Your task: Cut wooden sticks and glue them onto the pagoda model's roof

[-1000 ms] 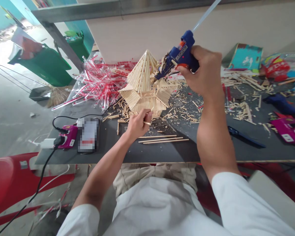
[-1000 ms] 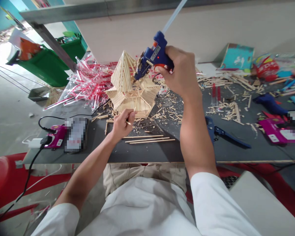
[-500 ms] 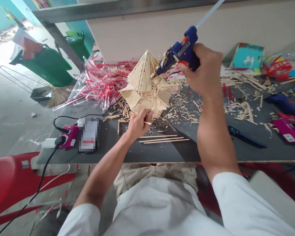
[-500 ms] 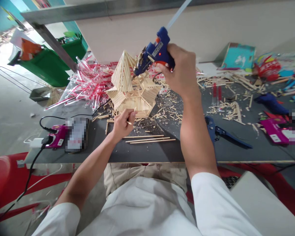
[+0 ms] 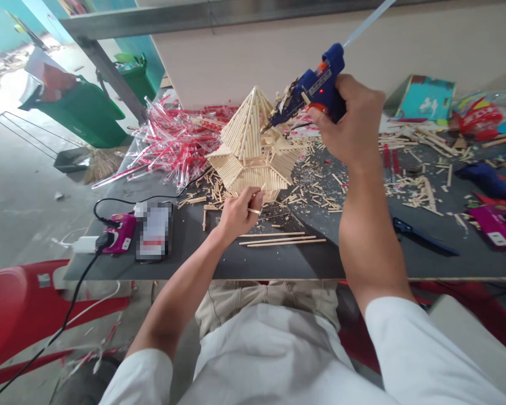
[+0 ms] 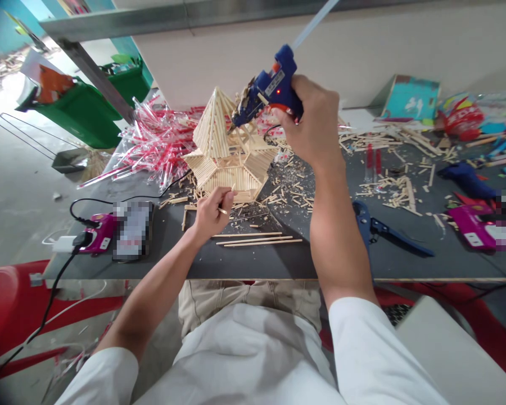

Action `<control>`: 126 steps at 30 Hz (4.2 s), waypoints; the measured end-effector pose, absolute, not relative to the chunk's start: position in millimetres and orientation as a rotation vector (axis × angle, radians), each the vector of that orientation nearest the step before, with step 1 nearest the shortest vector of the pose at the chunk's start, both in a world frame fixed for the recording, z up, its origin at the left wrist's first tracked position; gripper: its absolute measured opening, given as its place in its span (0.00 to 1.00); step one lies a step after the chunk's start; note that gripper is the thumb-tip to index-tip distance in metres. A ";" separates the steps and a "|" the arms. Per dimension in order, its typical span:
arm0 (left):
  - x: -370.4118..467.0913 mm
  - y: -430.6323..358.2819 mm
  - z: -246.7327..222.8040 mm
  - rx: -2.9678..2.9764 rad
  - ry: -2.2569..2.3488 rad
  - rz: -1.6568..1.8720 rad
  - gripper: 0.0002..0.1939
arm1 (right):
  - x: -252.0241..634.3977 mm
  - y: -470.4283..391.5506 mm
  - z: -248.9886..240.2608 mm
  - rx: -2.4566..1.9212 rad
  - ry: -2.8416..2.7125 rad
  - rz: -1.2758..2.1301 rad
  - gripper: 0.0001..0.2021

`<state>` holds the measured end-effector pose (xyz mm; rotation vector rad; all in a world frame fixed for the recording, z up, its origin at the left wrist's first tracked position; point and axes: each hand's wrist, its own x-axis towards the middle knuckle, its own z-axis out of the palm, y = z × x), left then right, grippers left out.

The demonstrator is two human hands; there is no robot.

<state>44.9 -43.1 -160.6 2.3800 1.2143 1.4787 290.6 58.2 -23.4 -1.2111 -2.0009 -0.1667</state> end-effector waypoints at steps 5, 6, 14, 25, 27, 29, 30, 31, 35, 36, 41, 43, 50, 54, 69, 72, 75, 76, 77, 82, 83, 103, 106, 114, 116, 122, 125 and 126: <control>44.8 -43.0 -160.0 2.382 1.229 1.467 0.06 | 289.1 56.8 -23.0 -1.256 -1.988 -0.172 0.16; 44.8 -42.9 -160.1 2.382 1.233 1.468 0.06 | 288.1 56.2 -22.6 -1.275 -1.984 -0.172 0.16; 44.5 -42.8 -159.6 2.382 1.228 1.445 0.07 | 279.9 48.7 -16.2 -1.444 -1.916 -0.121 0.18; 44.0 -43.3 -159.9 2.374 1.242 1.454 0.08 | 276.7 46.2 -13.0 -1.488 -1.855 -0.097 0.18; 44.2 -43.3 -160.0 2.372 1.249 1.461 0.07 | 275.3 45.2 -12.3 -1.494 -1.837 -0.129 0.19; 44.5 -43.5 -159.7 2.365 1.245 1.466 0.07 | 273.7 43.8 -11.1 -1.512 -1.828 -0.148 0.19; 44.7 -43.6 -159.5 2.363 1.243 1.467 0.07 | 273.1 43.3 -10.7 -1.527 -1.828 -0.155 0.20; 44.8 -43.8 -159.3 2.363 1.243 1.466 0.07 | 272.6 43.1 -10.6 -1.543 -1.830 -0.162 0.20; 44.7 -44.3 -159.1 2.371 1.260 1.456 0.08 | 273.0 46.6 -13.4 -1.500 -1.842 -0.225 0.18; 44.6 -44.4 -159.4 2.372 1.264 1.453 0.08 | 273.4 48.0 -14.6 -1.462 -1.835 -0.244 0.17; 43.3 -44.4 -162.6 2.358 1.262 1.436 0.09 | 273.4 50.2 -17.1 -1.391 -1.826 -0.230 0.16; 43.1 -44.3 -163.0 2.343 1.263 1.425 0.09 | 272.1 48.7 -15.8 -1.404 -1.803 -0.221 0.17; 48.2 -43.8 -153.3 1.972 1.009 1.254 0.12 | 287.9 56.1 -18.3 -1.550 -1.629 -0.103 0.21; 49.2 -42.3 -149.2 1.566 0.683 1.054 0.16 | 323.4 74.8 -33.9 -1.870 -1.574 0.023 0.21; 43.1 -46.1 -137.9 1.188 0.419 1.042 0.15 | 368.3 83.1 -44.2 -2.239 -1.979 0.299 0.18; 42.0 -45.8 -139.4 1.239 0.438 1.061 0.16 | 342.5 45.1 -9.0 -1.775 -2.015 0.203 0.13; 39.7 -45.1 -142.3 1.344 0.561 1.084 0.19 | 296.6 -4.9 18.6 -1.244 -2.135 0.246 0.10; 39.1 -44.8 -143.8 1.398 0.624 1.107 0.20 | 279.7 -20.4 22.7 -1.078 -2.196 0.256 0.10; 38.6 -44.3 -145.4 1.459 0.699 1.145 0.21 | 263.3 -34.2 24.0 -0.957 -2.309 0.306 0.12; 36.6 -41.5 -152.2 1.481 0.898 1.322 0.24 | 209.7 -68.7 4.1 -0.832 -2.615 0.257 0.27; 36.0 -41.2 -152.8 1.429 0.867 1.319 0.24 | 205.7 -69.9 -0.7 -0.836 -2.641 0.226 0.25; 39.9 -45.3 -138.9 0.976 0.515 1.162 0.24 | 208.3 -57.3 -7.4 -0.789 -2.690 0.252 0.19; 37.8 -45.3 -133.3 0.938 0.458 1.011 0.22 | 224.7 -37.2 -0.8 -0.770 -2.570 0.333 0.30; 43.8 -47.6 -133.0 1.057 0.443 0.842 0.19 | 241.8 13.7 -8.1 -0.927 -2.308 0.085 0.47; 44.8 -48.6 -132.0 1.083 0.462 0.844 0.20 | 239.9 17.5 -11.9 -0.923 -2.289 0.060 0.49; 44.2 -48.7 -130.2 1.093 0.465 0.857 0.20 | 233.1 21.5 -19.0 -0.963 -2.308 -0.032 0.48; 44.6 -48.5 -131.1 1.099 0.469 0.864 0.20 | 231.0 23.6 -22.0 -0.961 -2.304 -0.054 0.48; 44.8 -48.5 -131.5 1.103 0.473 0.866 0.20 | 230.6 24.3 -23.1 -0.961 -2.303 -0.062 0.48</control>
